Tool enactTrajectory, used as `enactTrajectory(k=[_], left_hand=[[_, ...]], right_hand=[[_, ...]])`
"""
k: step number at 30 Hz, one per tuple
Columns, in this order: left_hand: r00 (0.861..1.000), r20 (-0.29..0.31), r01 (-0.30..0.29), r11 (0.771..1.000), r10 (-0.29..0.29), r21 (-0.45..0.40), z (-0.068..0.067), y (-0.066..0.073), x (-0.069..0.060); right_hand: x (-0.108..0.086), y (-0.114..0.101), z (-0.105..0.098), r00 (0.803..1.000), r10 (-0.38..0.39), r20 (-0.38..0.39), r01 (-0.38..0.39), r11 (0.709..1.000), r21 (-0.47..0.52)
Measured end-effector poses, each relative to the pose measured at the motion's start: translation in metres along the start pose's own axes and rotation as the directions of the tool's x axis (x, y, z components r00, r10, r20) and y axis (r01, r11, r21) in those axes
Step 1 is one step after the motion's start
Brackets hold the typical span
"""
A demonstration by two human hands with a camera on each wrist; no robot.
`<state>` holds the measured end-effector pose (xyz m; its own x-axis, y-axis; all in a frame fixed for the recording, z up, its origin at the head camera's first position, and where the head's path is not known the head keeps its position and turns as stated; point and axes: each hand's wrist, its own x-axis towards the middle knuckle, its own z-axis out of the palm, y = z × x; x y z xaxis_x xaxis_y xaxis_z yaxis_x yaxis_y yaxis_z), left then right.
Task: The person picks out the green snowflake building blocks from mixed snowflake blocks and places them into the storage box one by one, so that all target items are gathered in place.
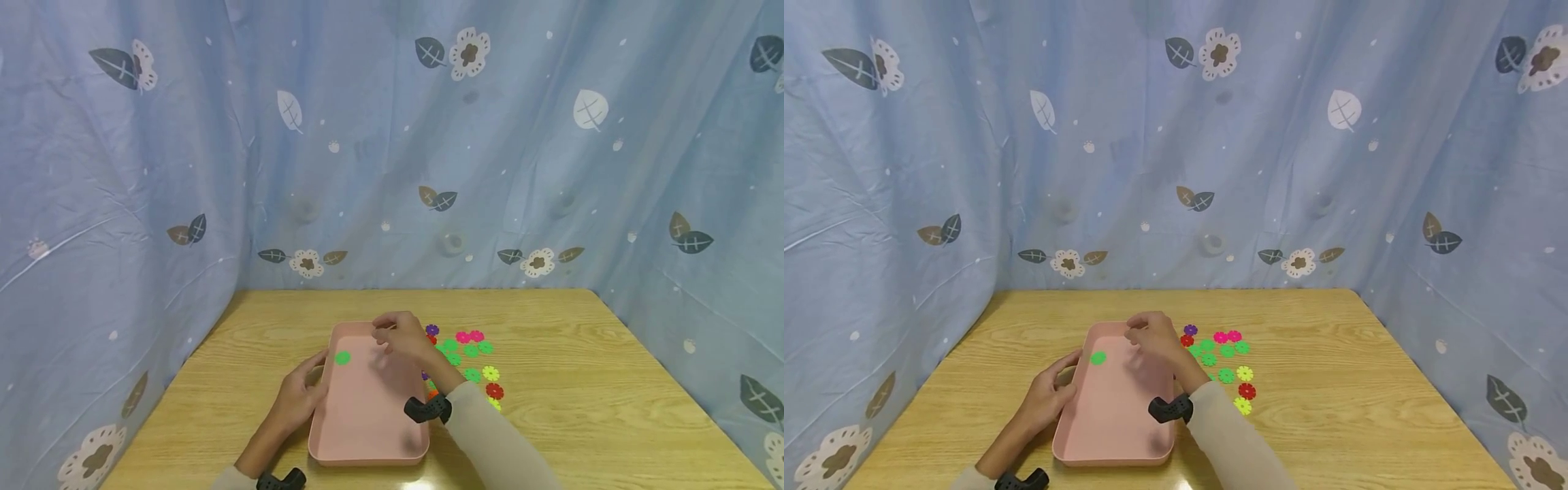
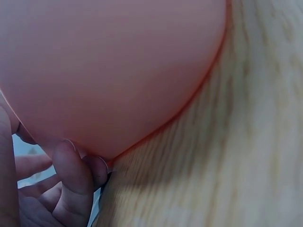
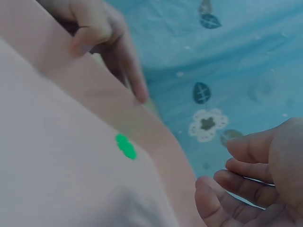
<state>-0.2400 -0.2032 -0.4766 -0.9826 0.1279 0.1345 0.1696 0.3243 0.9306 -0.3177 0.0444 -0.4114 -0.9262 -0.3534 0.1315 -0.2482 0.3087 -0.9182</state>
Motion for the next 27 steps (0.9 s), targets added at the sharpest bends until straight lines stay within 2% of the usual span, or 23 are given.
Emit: enactTrajectory(k=[8,17,21,25,27], left_hand=[[1.000,-0.017,-0.017,1.000,0.017,0.010,0.001,0.000,0.001],[0.999,-0.022,-0.026,1.000,0.026,0.014,0.000,0.000,0.001],[0.999,-0.022,-0.037,0.999,0.037,0.027,0.001,0.000,0.002],[1.000,-0.018,-0.019,1.000,0.019,0.012,0.001,-0.001,0.000],[1.000,-0.006,-0.001,1.000,0.001,0.003,0.001,-0.003,-0.002]], right_hand=[[-0.019,0.010,-0.021,0.988,-0.050,-0.146,0.044,0.998,-0.045],[-0.038,0.019,-0.035,0.952,-0.022,-0.304,0.023,1.000,-0.001],[-0.042,0.024,-0.042,0.942,-0.007,-0.334,0.011,1.000,0.011],[-0.046,0.028,-0.051,0.942,0.005,-0.337,0.018,0.998,0.063],[-0.049,0.030,-0.057,0.935,0.018,-0.354,0.007,0.998,0.069]])
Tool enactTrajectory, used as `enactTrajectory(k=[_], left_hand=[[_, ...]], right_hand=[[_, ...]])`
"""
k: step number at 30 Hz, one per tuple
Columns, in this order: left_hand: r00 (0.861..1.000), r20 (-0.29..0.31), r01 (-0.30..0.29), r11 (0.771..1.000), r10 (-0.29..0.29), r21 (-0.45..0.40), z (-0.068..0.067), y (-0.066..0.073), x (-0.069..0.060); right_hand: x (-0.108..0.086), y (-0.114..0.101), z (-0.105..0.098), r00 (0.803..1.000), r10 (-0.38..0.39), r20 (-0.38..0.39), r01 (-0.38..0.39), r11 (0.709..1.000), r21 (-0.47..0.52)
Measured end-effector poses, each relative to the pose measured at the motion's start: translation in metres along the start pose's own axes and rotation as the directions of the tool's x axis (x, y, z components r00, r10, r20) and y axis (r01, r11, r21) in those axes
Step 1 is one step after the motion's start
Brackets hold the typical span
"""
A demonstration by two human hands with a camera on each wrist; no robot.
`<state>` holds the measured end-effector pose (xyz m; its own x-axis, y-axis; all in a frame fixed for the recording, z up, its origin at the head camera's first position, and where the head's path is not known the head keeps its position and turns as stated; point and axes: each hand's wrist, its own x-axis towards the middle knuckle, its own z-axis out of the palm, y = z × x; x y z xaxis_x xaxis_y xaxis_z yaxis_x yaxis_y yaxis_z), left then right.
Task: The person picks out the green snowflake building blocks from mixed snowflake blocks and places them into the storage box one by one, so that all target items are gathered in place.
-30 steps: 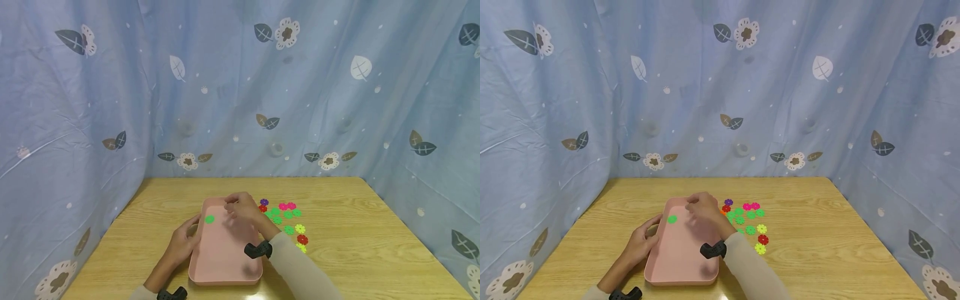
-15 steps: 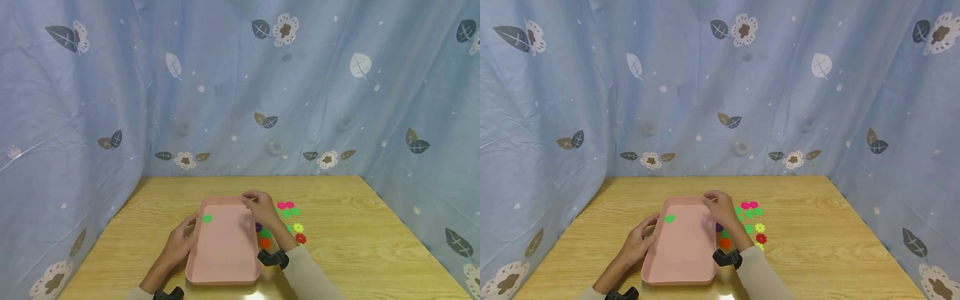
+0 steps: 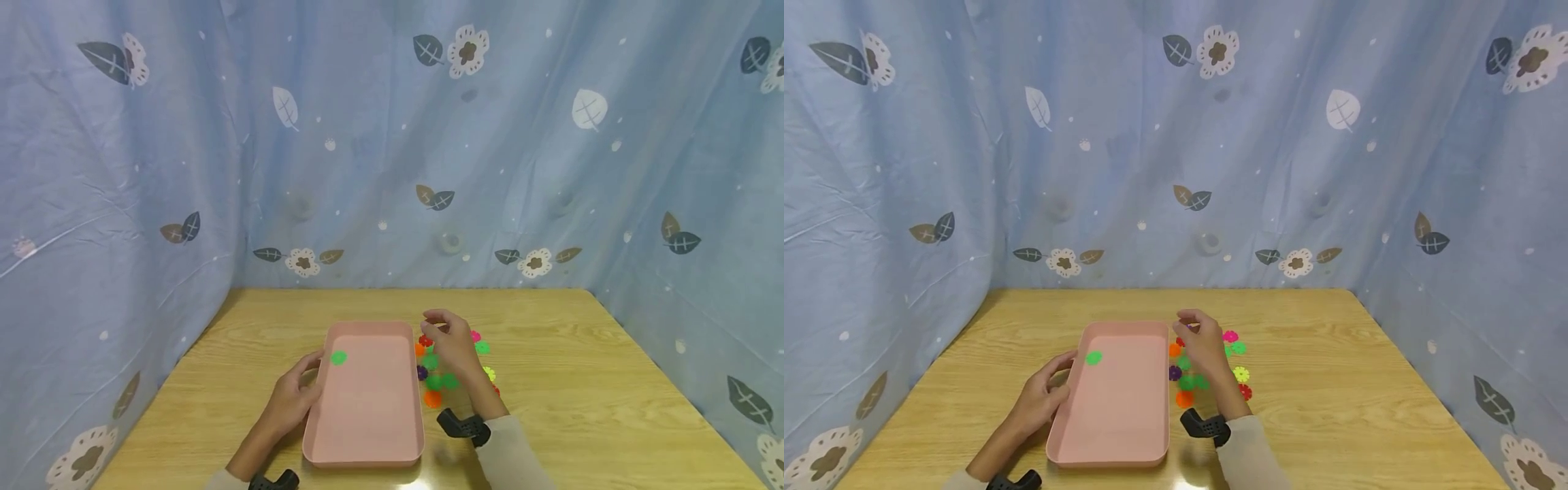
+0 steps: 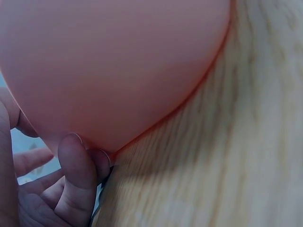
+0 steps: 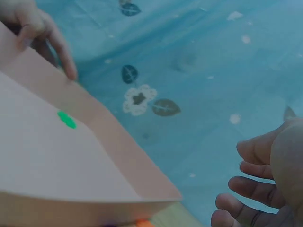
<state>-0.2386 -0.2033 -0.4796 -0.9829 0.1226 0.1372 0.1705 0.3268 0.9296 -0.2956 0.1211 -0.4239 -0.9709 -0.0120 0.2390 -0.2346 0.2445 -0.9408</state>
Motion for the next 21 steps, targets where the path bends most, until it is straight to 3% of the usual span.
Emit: enactTrajectory(k=[6,11,15,18,21], left_hand=[[0.999,0.037,0.018,1.000,-0.019,0.020,0.000,-0.003,-0.007],[0.999,-0.011,-0.034,0.999,0.034,0.039,0.000,0.002,-0.002],[0.999,-0.011,-0.050,0.998,0.051,0.047,-0.002,0.004,0.001],[0.998,-0.009,-0.059,0.997,0.059,0.048,-0.003,0.004,0.001],[0.997,-0.012,-0.073,0.996,0.074,0.047,-0.002,0.003,0.001]], right_hand=[[-0.002,0.008,-0.024,0.996,0.040,-0.079,-0.046,0.997,-0.068],[0.005,0.015,-0.050,0.989,0.063,-0.134,-0.082,0.986,-0.144],[0.007,0.022,-0.070,0.985,0.079,-0.154,-0.111,0.970,-0.218],[0.006,0.031,-0.080,0.983,0.117,-0.140,-0.154,0.944,-0.292],[0.003,0.038,-0.088,0.976,0.169,-0.137,-0.211,0.891,-0.402]])
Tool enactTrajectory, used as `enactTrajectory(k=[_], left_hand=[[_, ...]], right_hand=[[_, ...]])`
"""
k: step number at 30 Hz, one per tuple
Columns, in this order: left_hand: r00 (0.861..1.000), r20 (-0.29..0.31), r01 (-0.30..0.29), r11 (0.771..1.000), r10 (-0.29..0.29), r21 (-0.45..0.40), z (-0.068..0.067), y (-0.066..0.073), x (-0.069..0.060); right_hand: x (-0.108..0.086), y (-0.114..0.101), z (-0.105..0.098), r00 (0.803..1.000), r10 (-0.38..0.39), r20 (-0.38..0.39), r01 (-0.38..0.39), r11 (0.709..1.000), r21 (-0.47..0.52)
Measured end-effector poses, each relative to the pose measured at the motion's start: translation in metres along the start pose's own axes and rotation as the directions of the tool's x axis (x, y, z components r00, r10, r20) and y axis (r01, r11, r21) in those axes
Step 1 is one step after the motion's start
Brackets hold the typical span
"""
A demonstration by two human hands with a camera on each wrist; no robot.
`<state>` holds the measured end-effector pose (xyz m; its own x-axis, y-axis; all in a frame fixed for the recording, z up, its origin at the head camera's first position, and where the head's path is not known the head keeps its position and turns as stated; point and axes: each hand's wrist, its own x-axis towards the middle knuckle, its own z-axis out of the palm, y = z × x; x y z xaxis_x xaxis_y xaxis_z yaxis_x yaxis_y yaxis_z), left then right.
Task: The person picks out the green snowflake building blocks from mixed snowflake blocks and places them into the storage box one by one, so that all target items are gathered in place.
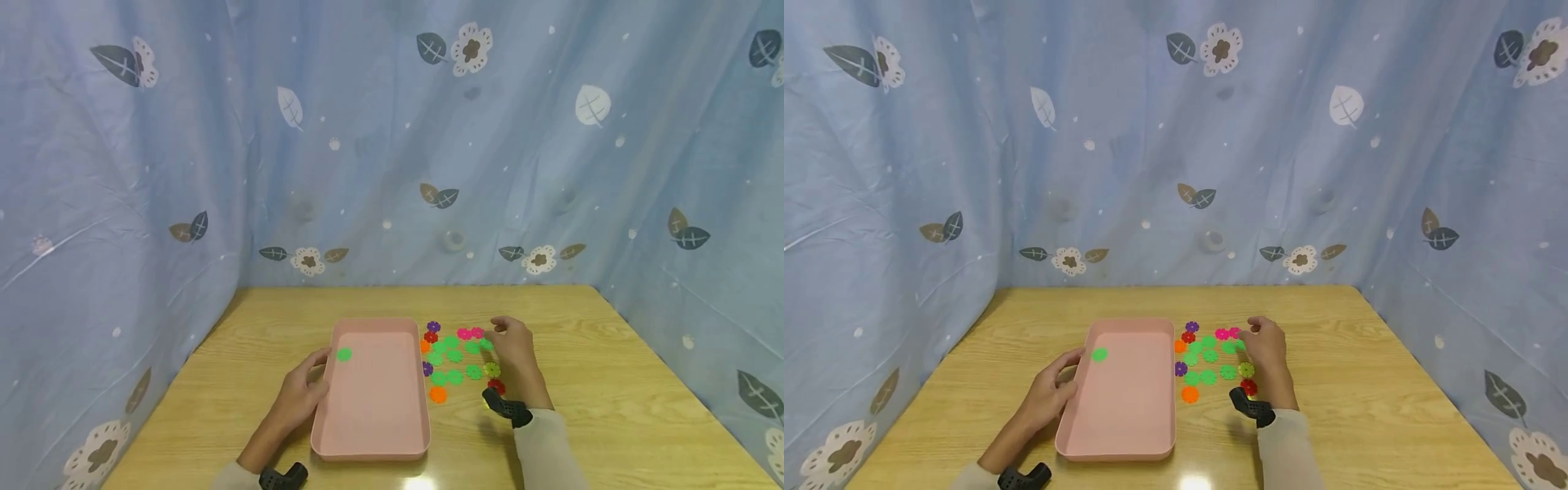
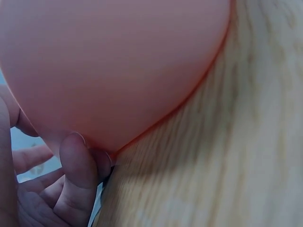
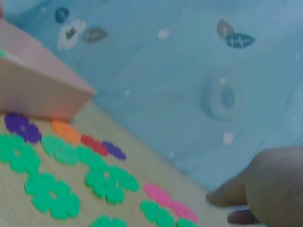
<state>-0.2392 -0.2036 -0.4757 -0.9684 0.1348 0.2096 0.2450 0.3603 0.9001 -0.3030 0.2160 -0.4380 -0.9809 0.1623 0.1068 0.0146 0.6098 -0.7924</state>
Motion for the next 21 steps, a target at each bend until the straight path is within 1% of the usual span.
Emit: enactTrajectory(k=[4,6,9,12,17,21], left_hand=[[1.000,-0.008,0.008,1.000,-0.008,-0.012,0.001,0.001,-0.002],[1.000,-0.016,0.017,1.000,-0.017,-0.006,0.001,0.001,-0.003],[0.999,-0.017,0.029,0.999,-0.029,0.015,0.001,0.002,-0.004],[0.999,-0.016,0.037,0.999,-0.036,0.013,0.001,0.002,-0.006],[1.000,-0.018,0.008,1.000,-0.008,0.007,0.003,0.003,-0.004],[1.000,-0.010,0.006,1.000,-0.006,0.000,0.005,0.004,-0.005]], right_hand=[[-0.001,0.010,-0.001,0.998,0.054,0.028,-0.050,0.991,-0.121],[-0.001,0.012,0.002,0.996,0.074,0.038,-0.068,0.987,-0.143],[-0.001,0.014,0.006,0.995,0.098,0.033,-0.092,0.982,-0.167],[0.001,0.016,0.010,0.994,0.104,0.026,-0.097,0.979,-0.181],[0.004,0.017,0.007,0.997,0.084,0.000,-0.082,0.981,-0.175],[0.005,0.019,0.006,0.997,0.080,0.000,-0.079,0.984,-0.162]])
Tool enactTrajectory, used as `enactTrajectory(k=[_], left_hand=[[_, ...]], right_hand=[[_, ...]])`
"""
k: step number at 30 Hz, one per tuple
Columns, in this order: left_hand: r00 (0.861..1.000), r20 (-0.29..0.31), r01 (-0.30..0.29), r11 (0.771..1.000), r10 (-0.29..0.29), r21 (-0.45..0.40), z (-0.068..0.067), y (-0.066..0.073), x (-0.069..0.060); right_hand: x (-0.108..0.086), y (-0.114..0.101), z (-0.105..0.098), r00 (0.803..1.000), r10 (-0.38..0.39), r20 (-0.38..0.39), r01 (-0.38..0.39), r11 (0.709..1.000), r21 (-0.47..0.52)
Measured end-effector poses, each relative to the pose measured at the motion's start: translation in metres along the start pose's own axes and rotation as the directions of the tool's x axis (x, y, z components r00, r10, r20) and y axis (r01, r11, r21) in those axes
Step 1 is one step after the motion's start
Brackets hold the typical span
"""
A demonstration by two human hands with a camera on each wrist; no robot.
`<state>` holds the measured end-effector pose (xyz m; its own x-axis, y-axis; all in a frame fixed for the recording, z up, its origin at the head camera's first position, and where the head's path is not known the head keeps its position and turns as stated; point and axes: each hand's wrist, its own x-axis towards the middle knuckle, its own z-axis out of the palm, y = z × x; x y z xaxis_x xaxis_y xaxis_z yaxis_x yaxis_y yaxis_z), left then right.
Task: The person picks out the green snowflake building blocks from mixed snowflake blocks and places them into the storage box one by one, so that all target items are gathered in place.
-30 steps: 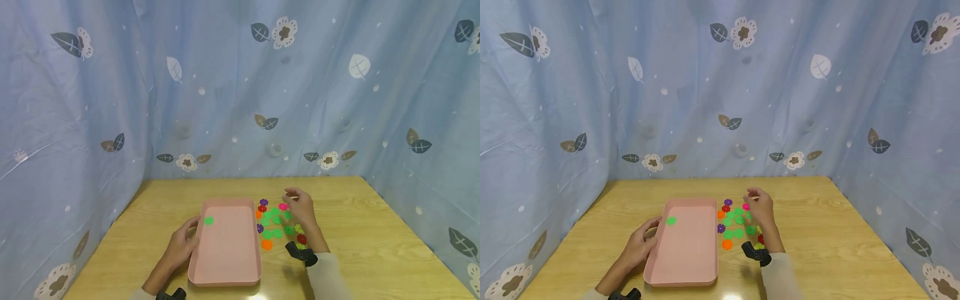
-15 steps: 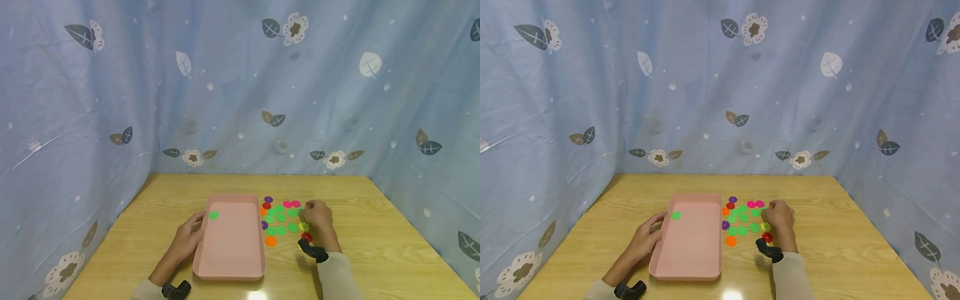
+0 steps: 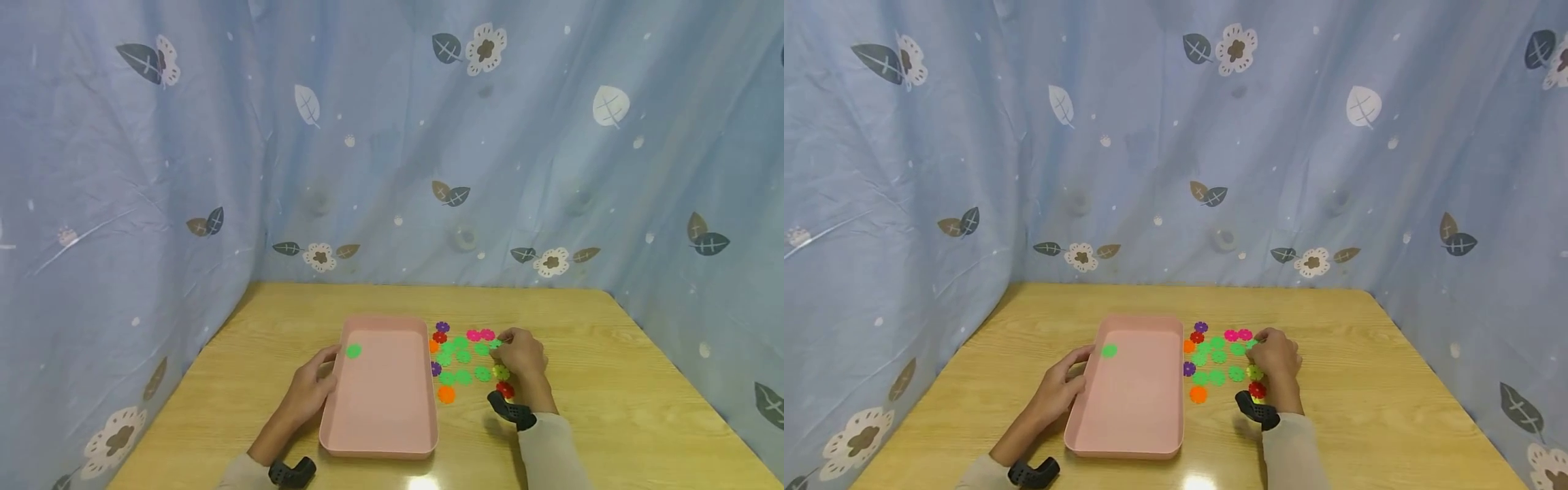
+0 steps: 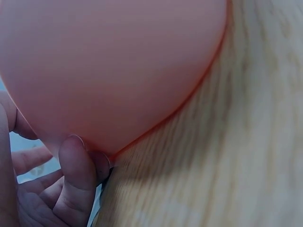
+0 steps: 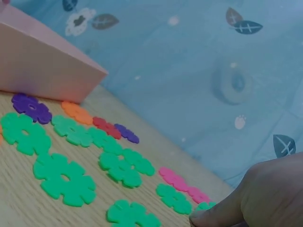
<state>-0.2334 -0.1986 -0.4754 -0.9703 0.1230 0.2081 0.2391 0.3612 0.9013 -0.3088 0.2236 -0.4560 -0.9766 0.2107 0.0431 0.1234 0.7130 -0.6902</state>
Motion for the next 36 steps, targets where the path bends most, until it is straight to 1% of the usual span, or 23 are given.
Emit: enactTrajectory(k=[2,6,9,12,17,19,22,26,32,36], left_hand=[[1.000,-0.004,0.007,1.000,-0.007,0.007,0.001,0.000,-0.001],[1.000,-0.002,0.007,1.000,-0.007,0.021,0.002,-0.001,-0.004],[1.000,0.006,0.011,1.000,-0.011,0.024,-0.001,-0.001,-0.003],[1.000,0.005,0.011,1.000,-0.011,0.022,-0.003,-0.001,-0.001],[1.000,0.003,0.010,1.000,-0.010,0.021,-0.002,-0.002,0.000],[1.000,0.003,0.015,1.000,-0.015,0.010,-0.001,-0.003,-0.001],[1.000,-0.011,0.022,1.000,-0.022,-0.007,0.002,-0.004,-0.001],[0.999,-0.019,0.040,0.999,-0.040,-0.009,0.002,-0.004,0.000],[0.999,-0.018,0.043,0.999,-0.043,-0.011,0.001,-0.001,0.003],[0.999,-0.036,0.040,0.999,-0.040,0.022,-0.003,0.002,0.005]], right_hand=[[-0.001,0.002,0.001,1.000,0.003,0.002,-0.003,0.999,0.033],[-0.003,0.001,0.000,1.000,-0.017,-0.011,0.018,0.993,0.120],[-0.004,-0.005,-0.001,0.999,-0.042,0.018,0.038,0.983,0.181],[-0.004,-0.016,-0.002,0.995,-0.087,0.048,0.074,0.970,0.230],[-0.006,-0.032,-0.005,0.983,-0.175,0.058,0.159,0.963,0.218],[-0.007,-0.036,-0.006,0.977,-0.210,0.046,0.196,0.958,0.207],[-0.010,-0.043,-0.006,0.970,-0.242,0.032,0.229,0.946,0.229],[-0.011,-0.054,-0.003,0.962,-0.273,0.034,0.253,0.928,0.274],[-0.013,-0.069,0.004,0.956,-0.293,0.004,0.277,0.908,0.315],[-0.016,-0.082,0.010,0.952,-0.307,-0.004,0.287,0.885,0.366]])
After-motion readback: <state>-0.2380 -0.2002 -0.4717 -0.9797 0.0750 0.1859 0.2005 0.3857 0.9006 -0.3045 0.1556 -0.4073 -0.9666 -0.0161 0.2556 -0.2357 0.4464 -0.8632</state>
